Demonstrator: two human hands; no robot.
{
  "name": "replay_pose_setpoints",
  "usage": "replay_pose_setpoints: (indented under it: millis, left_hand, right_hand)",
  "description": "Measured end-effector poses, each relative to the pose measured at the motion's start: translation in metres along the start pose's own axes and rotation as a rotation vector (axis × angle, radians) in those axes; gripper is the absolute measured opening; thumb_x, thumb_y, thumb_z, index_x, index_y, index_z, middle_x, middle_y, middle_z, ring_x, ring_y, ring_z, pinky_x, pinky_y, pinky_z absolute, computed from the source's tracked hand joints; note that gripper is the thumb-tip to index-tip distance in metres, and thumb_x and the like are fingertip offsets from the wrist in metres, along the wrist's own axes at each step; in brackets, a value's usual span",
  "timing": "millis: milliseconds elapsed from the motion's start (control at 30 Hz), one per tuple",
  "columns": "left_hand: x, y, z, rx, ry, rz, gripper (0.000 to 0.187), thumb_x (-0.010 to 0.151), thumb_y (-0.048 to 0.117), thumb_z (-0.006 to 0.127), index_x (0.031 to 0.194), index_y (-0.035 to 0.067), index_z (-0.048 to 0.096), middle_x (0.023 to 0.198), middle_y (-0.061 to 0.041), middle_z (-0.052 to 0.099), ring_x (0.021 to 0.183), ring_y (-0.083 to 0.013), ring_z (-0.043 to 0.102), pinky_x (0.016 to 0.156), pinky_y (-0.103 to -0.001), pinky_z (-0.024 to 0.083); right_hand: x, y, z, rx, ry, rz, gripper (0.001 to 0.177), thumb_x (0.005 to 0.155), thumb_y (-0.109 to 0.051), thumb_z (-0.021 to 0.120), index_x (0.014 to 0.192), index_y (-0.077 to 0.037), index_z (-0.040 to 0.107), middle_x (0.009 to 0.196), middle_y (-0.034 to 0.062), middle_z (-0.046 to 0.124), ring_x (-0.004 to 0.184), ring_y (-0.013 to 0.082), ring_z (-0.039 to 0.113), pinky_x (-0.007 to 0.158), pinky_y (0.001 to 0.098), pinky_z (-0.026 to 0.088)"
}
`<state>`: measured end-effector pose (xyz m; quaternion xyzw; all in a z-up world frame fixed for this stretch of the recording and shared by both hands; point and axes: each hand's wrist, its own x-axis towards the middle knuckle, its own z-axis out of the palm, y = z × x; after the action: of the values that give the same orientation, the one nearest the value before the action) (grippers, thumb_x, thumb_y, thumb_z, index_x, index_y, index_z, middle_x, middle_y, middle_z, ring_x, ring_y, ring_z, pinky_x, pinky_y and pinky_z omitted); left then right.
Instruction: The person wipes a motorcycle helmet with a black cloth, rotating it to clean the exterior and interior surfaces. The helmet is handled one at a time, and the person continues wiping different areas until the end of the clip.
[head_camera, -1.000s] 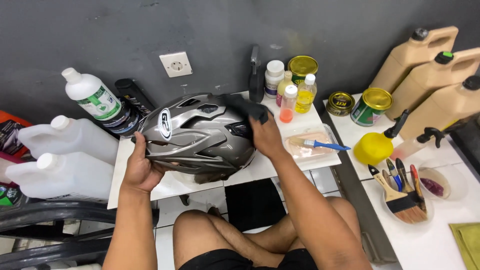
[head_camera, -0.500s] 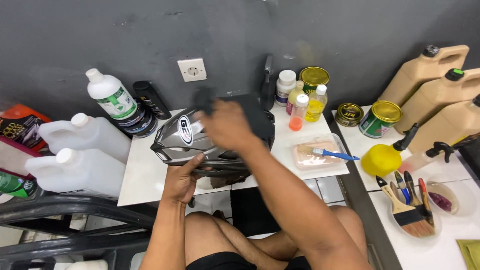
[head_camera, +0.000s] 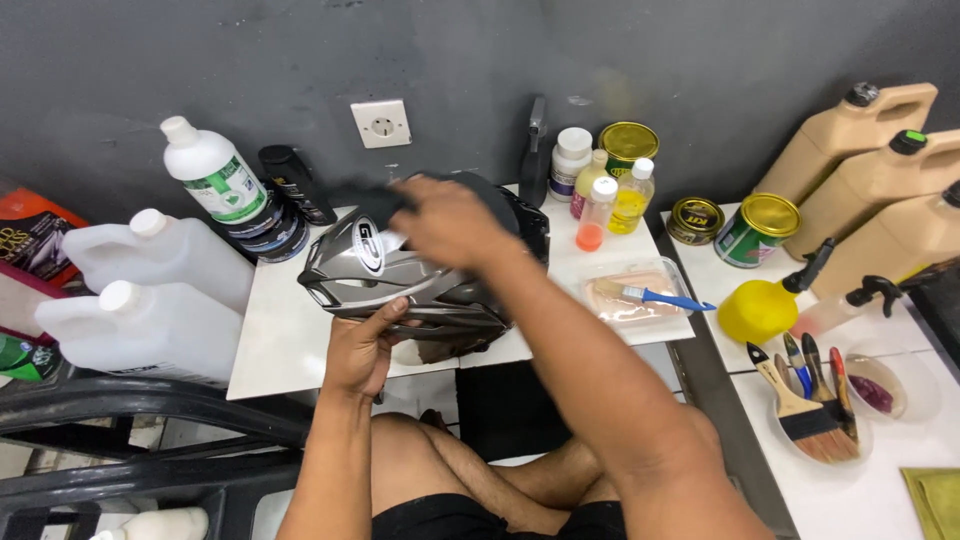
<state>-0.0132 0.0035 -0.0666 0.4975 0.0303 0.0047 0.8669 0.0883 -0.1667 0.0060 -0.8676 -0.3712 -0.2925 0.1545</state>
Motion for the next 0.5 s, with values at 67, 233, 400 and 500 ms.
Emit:
replay_pose_setpoints:
  millis: [67,233,400,500]
  left_hand:
    - [-0.002,0.002,0.002,0.010,-0.005,0.012,0.016,0.079,-0.004,0.076,0.094,-0.002,0.072,0.080,-0.016,0.074,0.071,-0.0313,0.075,0.067,-0.046,0.064]
    - [0.012,-0.009,-0.005,-0.001,0.016,0.028,0.011,0.082,-0.004,0.074,0.092,-0.001,0.070,0.076,-0.016,0.073,0.067,-0.0292,0.075,0.064,-0.042,0.064]
    - [0.018,-0.001,-0.013,0.023,0.139,0.033,0.012,0.087,0.008,0.075,0.094,0.008,0.065,0.076,-0.011,0.073,0.064,-0.0202,0.074,0.064,-0.033,0.064]
    - [0.019,0.022,-0.003,0.024,0.245,0.058,0.018,0.091,0.017,0.075,0.102,0.012,0.062,0.082,-0.005,0.072,0.069,-0.0169,0.074,0.067,-0.029,0.064]
  right_hand:
    - [-0.014,0.026,-0.026,0.435,-0.227,0.690,0.063,0.097,-0.047,0.040,0.113,0.007,0.069,0.119,0.0283,0.067,0.125,0.0434,0.056,0.108,0.0553,0.036]
    - [-0.088,0.053,-0.039,0.595,-0.225,1.240,0.094,0.090,-0.076,0.033,0.136,0.004,0.053,0.141,0.0231,0.053,0.140,0.0313,0.043,0.119,0.0476,0.027]
    - [-0.131,0.006,-0.047,0.784,-0.094,1.406,0.100,0.093,-0.074,0.027,0.143,0.010,0.043,0.149,0.0295,0.042,0.147,0.0333,0.032,0.124,0.0469,0.019]
    - [-0.144,-0.041,-0.065,0.828,-0.029,1.485,0.095,0.093,-0.071,0.030,0.146,0.006,0.041,0.149,0.0274,0.043,0.146,0.0316,0.032,0.124,0.0473,0.020]
